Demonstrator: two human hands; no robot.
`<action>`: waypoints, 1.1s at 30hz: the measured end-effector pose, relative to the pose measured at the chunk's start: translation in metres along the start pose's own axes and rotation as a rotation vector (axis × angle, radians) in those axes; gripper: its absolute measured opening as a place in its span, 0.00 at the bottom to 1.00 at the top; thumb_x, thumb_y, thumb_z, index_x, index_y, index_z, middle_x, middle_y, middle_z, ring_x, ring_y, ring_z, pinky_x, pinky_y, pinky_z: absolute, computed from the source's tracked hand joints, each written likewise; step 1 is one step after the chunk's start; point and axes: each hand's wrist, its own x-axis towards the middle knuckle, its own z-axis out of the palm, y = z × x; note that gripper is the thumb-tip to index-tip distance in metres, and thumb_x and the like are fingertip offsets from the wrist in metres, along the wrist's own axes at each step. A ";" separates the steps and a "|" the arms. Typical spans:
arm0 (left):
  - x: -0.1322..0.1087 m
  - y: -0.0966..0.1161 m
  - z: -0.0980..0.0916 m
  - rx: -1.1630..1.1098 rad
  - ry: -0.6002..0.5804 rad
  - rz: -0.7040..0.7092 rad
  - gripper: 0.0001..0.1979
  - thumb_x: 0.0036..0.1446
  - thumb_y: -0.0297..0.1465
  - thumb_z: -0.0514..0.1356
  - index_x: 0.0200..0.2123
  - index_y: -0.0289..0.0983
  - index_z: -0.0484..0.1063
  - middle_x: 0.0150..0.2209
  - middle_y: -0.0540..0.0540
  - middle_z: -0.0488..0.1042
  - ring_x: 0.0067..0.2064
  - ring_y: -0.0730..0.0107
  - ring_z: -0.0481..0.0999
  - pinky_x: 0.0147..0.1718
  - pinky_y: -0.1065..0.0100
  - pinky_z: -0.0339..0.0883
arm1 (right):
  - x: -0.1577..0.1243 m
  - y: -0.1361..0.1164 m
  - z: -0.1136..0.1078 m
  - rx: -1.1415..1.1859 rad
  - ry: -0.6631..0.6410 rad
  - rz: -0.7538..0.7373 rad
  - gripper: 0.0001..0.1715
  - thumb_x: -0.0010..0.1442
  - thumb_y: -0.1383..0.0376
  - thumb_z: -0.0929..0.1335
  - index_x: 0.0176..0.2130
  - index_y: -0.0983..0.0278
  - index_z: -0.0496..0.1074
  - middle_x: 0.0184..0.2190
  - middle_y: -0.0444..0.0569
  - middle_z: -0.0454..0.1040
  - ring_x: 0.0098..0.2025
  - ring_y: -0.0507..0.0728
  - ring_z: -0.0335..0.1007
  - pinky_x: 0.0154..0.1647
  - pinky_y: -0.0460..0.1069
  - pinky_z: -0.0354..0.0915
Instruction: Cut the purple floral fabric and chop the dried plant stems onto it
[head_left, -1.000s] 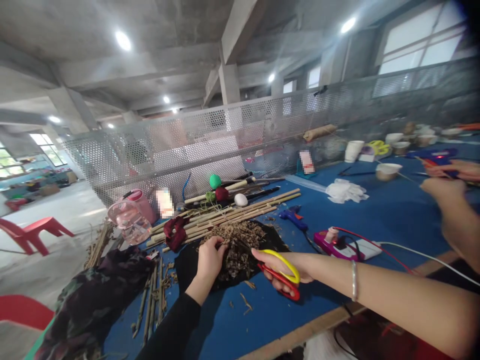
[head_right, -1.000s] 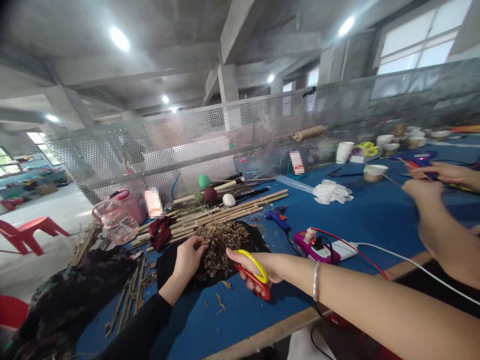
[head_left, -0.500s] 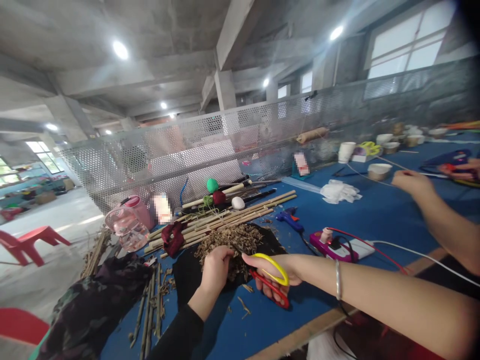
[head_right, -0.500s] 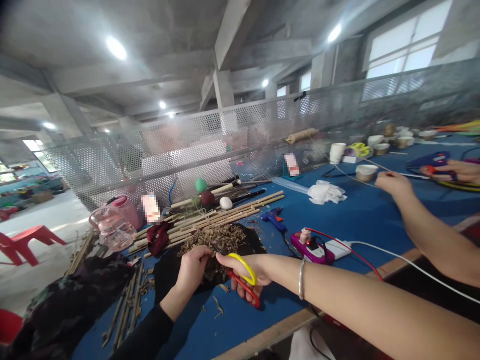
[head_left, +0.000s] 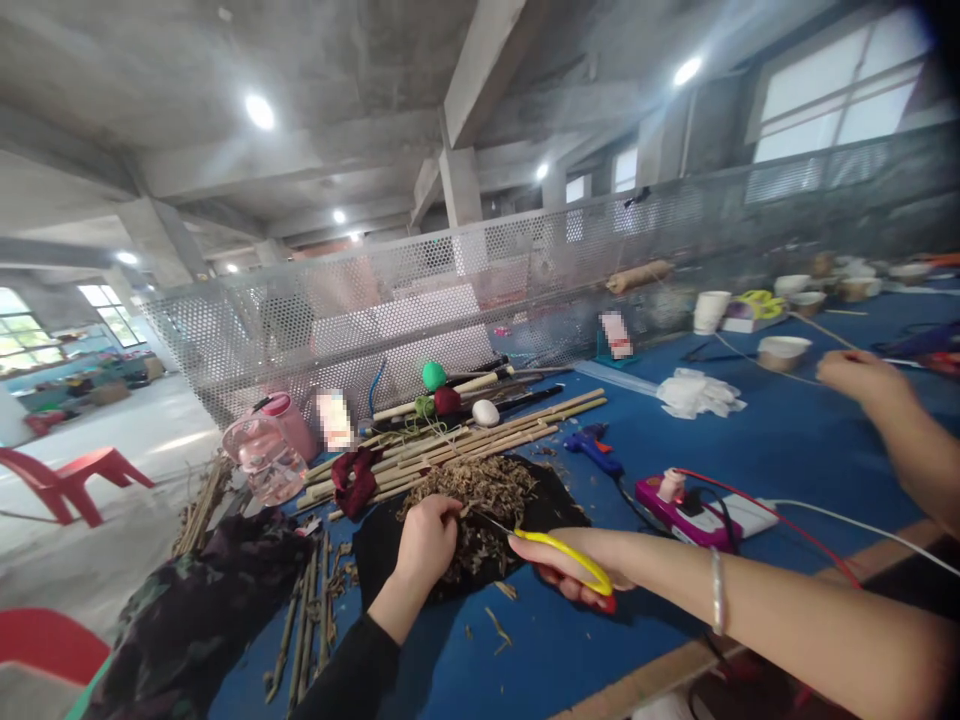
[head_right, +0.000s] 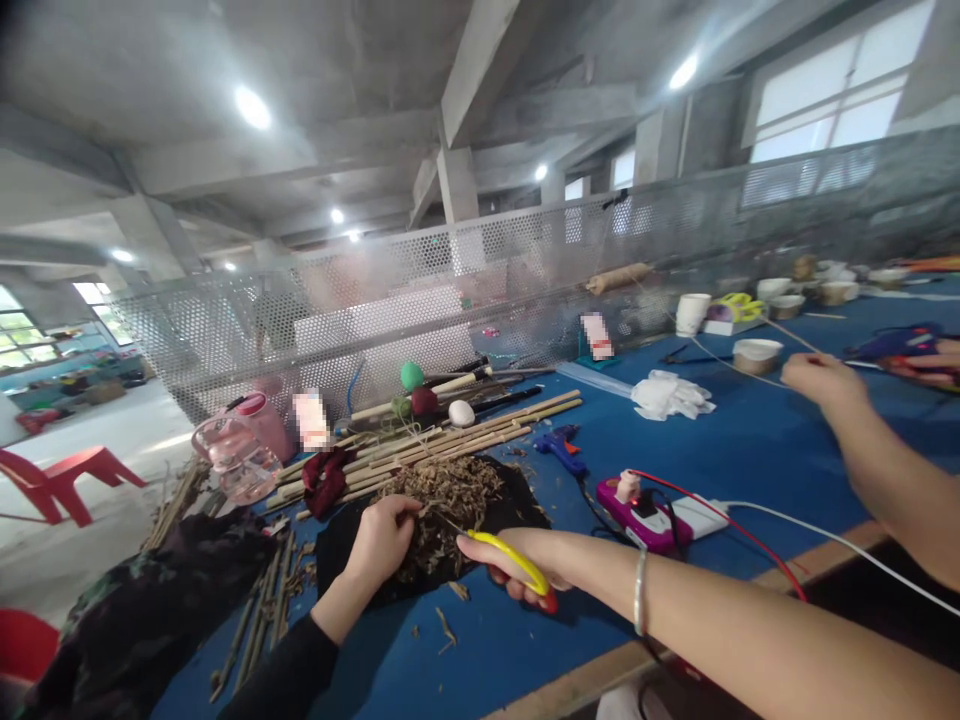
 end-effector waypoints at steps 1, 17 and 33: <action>0.004 0.000 -0.005 -0.014 -0.016 -0.038 0.18 0.45 0.17 0.54 0.34 0.38 0.77 0.37 0.48 0.78 0.40 0.69 0.75 0.44 0.69 0.66 | -0.005 0.003 -0.004 0.000 -0.023 -0.002 0.35 0.55 0.35 0.54 0.24 0.63 0.57 0.10 0.37 0.55 0.08 0.46 0.47 0.06 0.41 0.50; 0.069 -0.019 0.002 0.206 -0.441 0.083 0.23 0.60 0.43 0.48 0.50 0.35 0.70 0.51 0.40 0.72 0.53 0.62 0.69 0.55 0.65 0.58 | -0.012 0.033 -0.022 0.151 -0.154 -0.190 0.37 0.50 0.33 0.56 0.26 0.64 0.60 0.13 0.37 0.54 0.10 0.45 0.47 0.08 0.40 0.47; 0.120 0.000 0.027 0.316 -0.557 0.079 0.26 0.61 0.45 0.43 0.43 0.36 0.74 0.43 0.42 0.77 0.45 0.63 0.74 0.45 0.68 0.63 | -0.014 0.047 -0.022 0.294 -0.088 -0.240 0.34 0.59 0.40 0.53 0.25 0.64 0.63 0.13 0.38 0.56 0.10 0.45 0.50 0.09 0.40 0.50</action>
